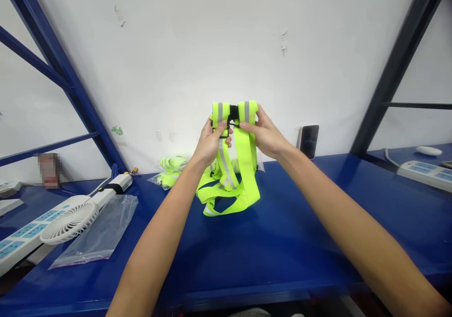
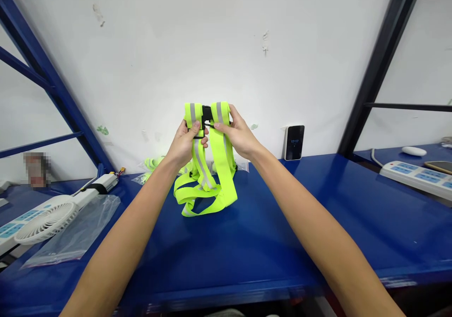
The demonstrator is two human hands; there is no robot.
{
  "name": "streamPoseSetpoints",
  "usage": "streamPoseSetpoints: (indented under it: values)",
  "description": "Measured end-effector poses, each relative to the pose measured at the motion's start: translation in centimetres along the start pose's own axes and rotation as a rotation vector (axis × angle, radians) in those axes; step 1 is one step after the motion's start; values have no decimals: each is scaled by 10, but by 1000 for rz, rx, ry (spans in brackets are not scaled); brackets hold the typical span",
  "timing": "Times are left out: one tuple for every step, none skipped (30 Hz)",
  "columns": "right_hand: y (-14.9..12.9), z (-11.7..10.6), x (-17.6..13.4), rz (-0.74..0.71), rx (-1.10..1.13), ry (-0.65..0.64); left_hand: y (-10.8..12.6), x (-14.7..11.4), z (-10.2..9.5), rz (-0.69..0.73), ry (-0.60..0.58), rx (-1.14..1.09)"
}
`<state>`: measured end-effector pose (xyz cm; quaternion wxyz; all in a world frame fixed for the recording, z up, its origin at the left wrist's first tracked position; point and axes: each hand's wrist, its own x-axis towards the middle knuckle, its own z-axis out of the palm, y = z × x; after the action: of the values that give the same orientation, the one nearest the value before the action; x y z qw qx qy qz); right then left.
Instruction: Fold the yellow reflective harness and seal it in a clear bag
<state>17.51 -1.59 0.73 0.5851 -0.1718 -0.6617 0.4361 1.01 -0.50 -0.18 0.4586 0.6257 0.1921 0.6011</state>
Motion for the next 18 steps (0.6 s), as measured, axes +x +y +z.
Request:
streamPoseSetpoints:
  values:
    - [-1, 0, 0, 18, 31, -15, 0, 0, 1, -4, -13, -15]
    - [0, -1, 0, 41, 70, -25, 0, -1, 1, -8, -22, -27]
    - [1, -1, 0, 67, 114, -34, 0, -1, 1, -14, -31, -37]
    - [2, -1, 0, 91, 158, -40, -1, -1, 1, -22, -43, -43]
    - [4, -1, 1, 112, 196, -43, -2, -2, 1, -26, -52, -48]
    - [6, -1, 1, 128, 224, -44, -3, -2, 0, -27, -58, -51]
    - [7, -2, 2, 141, 241, -44, -3, -2, -1, -30, -60, -53]
    - [8, -2, 2, 150, 250, -39, -3, -2, -2, -37, -59, -53]
    - [9, -3, 2, 161, 257, -30, -3, -2, -3, -50, -57, -52]
    - [10, -4, 3, 177, 269, -20, -3, -3, -3, -69, -55, -48]
    - [10, -5, 3, 197, 292, -12, -2, -3, -4, -89, -55, -44]
    - [10, -5, 3, 222, 325, -10, -2, -3, -5, -102, -57, -40]
    - [10, -5, 3, 246, 365, -12, -2, -3, -6, -105, -59, -36]
    - [9, -5, 3, 263, 403, -20, -2, -3, -6, -98, -61, -32]
    - [9, -5, 3, 268, 430, -34, -2, -3, -7, -88, -61, -28]
    - [9, -4, 3, 263, 443, -49, -2, -3, -7, -78, -61, -25]
    - [8, -3, 3, 254, 443, -62, -2, -3, -7, -74, -62, -24]
    - [8, -3, 3, 245, 435, -69, -1, -3, -8, -74, -62, -25]
